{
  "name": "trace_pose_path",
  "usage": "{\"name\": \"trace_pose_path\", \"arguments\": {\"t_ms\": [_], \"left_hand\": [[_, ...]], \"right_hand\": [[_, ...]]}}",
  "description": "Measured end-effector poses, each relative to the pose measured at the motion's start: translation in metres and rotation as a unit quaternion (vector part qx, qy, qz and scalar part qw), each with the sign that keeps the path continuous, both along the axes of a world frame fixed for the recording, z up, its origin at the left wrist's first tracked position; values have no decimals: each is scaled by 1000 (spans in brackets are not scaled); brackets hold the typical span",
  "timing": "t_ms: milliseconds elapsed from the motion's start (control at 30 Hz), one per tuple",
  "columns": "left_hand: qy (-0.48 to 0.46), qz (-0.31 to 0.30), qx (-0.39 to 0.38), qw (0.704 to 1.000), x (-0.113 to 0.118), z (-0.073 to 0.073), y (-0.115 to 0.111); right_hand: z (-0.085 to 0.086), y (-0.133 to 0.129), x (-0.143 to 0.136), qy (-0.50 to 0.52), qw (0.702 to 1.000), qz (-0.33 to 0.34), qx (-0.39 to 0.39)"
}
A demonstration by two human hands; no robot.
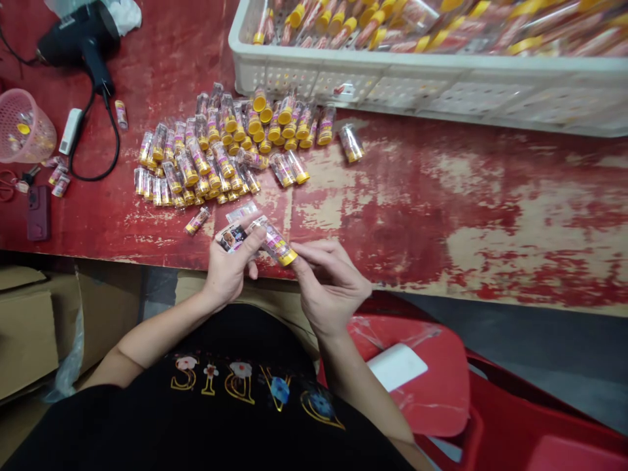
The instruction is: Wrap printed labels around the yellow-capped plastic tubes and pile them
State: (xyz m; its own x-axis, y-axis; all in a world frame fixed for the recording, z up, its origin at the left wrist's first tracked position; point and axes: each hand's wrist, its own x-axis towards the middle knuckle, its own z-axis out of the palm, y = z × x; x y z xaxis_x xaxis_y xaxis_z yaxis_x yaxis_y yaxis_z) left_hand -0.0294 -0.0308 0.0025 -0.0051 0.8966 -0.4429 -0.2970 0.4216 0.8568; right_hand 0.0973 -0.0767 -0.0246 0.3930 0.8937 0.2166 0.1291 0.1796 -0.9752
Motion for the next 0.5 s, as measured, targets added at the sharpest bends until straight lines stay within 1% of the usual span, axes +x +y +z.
{"name": "trace_pose_path", "arguments": {"t_ms": [100,200,333,500], "left_hand": [[-6,9,-8,1000,1,1,-2],[-5,-5,11,1000,0,1,-2],[0,-24,20,999,-2,0,-2],[-12,-20,38,999,-1,-1,-2]], "right_hand": [[1,1,-2,6,1000,14,-12],[2,1,-5,8,1000,18,-10],[2,-1,-8,17,1000,-11,10],[1,-1,-11,24,999,-28,17]]}}
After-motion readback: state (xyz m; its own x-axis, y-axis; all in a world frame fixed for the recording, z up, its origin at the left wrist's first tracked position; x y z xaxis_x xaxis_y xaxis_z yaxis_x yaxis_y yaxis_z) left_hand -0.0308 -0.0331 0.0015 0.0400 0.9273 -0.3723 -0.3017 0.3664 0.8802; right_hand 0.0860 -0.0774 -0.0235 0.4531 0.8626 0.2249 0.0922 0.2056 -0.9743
